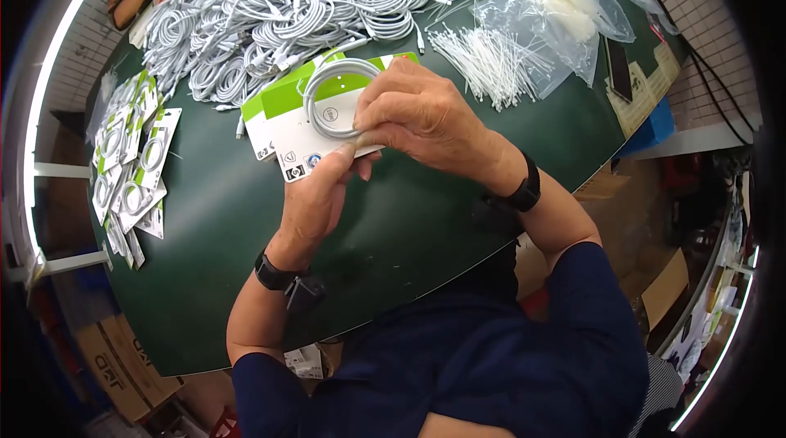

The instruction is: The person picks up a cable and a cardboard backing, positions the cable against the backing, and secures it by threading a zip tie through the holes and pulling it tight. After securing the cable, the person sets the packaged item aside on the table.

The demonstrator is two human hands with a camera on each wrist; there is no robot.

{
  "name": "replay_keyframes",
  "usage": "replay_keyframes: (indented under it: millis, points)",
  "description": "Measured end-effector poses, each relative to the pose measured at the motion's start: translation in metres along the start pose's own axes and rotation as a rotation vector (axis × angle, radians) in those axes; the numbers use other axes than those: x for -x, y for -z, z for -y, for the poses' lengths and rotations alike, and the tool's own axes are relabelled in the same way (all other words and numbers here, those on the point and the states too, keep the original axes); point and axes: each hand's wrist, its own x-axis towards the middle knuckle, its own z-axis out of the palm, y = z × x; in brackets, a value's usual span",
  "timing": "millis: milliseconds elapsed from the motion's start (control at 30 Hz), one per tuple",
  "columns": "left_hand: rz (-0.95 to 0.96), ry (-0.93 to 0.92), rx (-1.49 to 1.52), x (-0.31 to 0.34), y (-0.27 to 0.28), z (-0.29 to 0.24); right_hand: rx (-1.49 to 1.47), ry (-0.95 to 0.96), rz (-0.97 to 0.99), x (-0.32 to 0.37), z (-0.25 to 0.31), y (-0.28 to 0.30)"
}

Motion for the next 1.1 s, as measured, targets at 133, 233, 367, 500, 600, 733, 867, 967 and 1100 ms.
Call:
replay_keyframes:
  millis: [133, 233, 367, 500, 600, 733, 867, 967, 1100]
  points:
    - [-0.058, -0.053, 0.010, -0.004, -0.007, 0.001, -0.086, -0.069, 0.004, 0.005, -0.003, -0.008]
    - [-0.250, -0.029, 0.024, -0.006, -0.012, 0.003, -0.130, -0.106, -0.002, 0.008, -0.002, -0.016]
    - [-0.359, -0.044, -0.036, -0.011, -0.022, -0.002, -0.154, -0.129, -0.031, 0.012, 0.001, -0.025]
    - [-0.393, 0.008, -0.045, -0.011, -0.019, -0.005, -0.151, -0.135, -0.034, 0.014, 0.006, -0.032]
    - [-0.401, -0.045, -0.049, -0.012, -0.009, 0.001, -0.127, -0.123, -0.022, 0.014, 0.008, -0.036]
    - [-0.414, -0.071, -0.055, -0.009, -0.004, 0.000, -0.048, -0.032, 0.009, 0.008, 0.009, -0.033]
    - [-0.409, -0.035, -0.071, -0.007, -0.004, -0.008, -0.043, -0.064, 0.072, 0.006, 0.010, -0.025]
    - [-0.396, -0.015, -0.078, -0.006, -0.001, -0.006, -0.063, -0.081, 0.079, 0.007, 0.012, -0.028]
    - [-0.369, -0.022, -0.073, -0.007, 0.001, -0.003, -0.108, -0.178, 0.095, 0.009, 0.015, -0.029]
